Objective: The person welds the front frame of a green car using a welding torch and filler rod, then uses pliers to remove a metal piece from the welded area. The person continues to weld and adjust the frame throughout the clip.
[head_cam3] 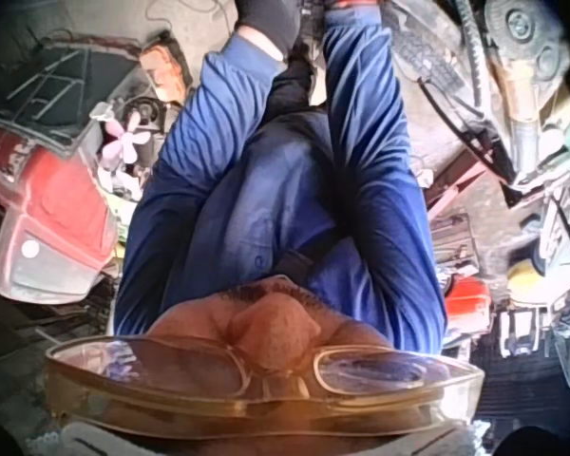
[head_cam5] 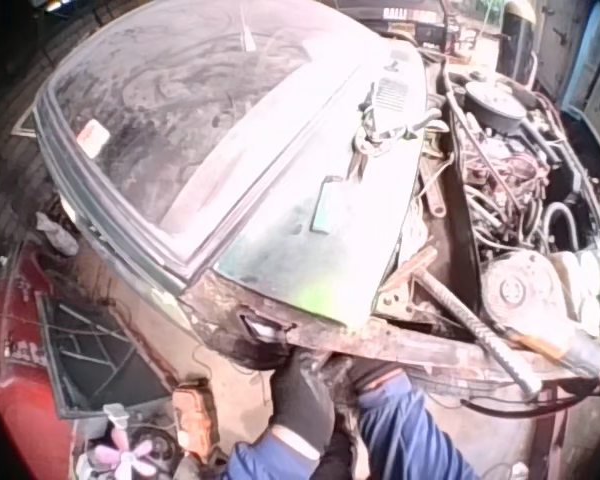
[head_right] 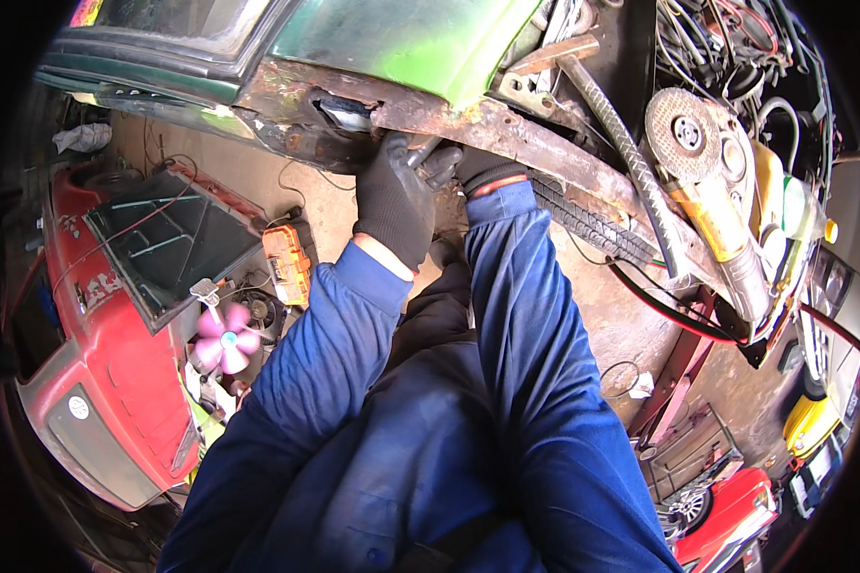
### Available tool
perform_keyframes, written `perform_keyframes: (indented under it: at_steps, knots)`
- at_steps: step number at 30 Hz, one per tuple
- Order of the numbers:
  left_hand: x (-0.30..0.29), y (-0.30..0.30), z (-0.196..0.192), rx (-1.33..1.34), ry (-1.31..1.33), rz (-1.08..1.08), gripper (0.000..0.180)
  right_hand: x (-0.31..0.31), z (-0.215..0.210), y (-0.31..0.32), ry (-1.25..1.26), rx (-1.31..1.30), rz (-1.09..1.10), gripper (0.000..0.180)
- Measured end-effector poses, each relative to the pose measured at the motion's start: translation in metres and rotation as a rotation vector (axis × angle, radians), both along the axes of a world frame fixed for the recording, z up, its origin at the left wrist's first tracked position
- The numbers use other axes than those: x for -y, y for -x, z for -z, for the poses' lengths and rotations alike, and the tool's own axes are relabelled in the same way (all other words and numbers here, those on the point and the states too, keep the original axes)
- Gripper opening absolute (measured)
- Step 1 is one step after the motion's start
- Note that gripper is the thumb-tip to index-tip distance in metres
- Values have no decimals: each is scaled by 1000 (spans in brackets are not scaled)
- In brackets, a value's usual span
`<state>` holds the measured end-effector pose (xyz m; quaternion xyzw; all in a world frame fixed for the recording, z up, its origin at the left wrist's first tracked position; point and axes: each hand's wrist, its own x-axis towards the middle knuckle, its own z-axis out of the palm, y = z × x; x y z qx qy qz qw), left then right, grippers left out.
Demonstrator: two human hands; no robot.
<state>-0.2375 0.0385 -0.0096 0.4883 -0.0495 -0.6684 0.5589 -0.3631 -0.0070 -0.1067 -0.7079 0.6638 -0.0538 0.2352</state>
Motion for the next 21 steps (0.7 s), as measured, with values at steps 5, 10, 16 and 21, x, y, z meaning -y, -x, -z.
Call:
perform_keyframes:
  at_steps: [5, 10, 16, 21]
  knots:
    - [0, 4, -11, 190, -165, 0, 35, 10, 13, -18, 157, 106, 71, 51]
    - [1, -4, -9, 273, -193, 67, 33, 3, 16, -26, 404, 164, 114, 38]
    - [-1, -8, -7, 214, -226, 2, 20, 1, 3, -35, 282, 168, 198, 41]
    - [-3, -15, -12, 491, -116, 237, 23, -4, 1, -41, 243, 295, 303, 41]
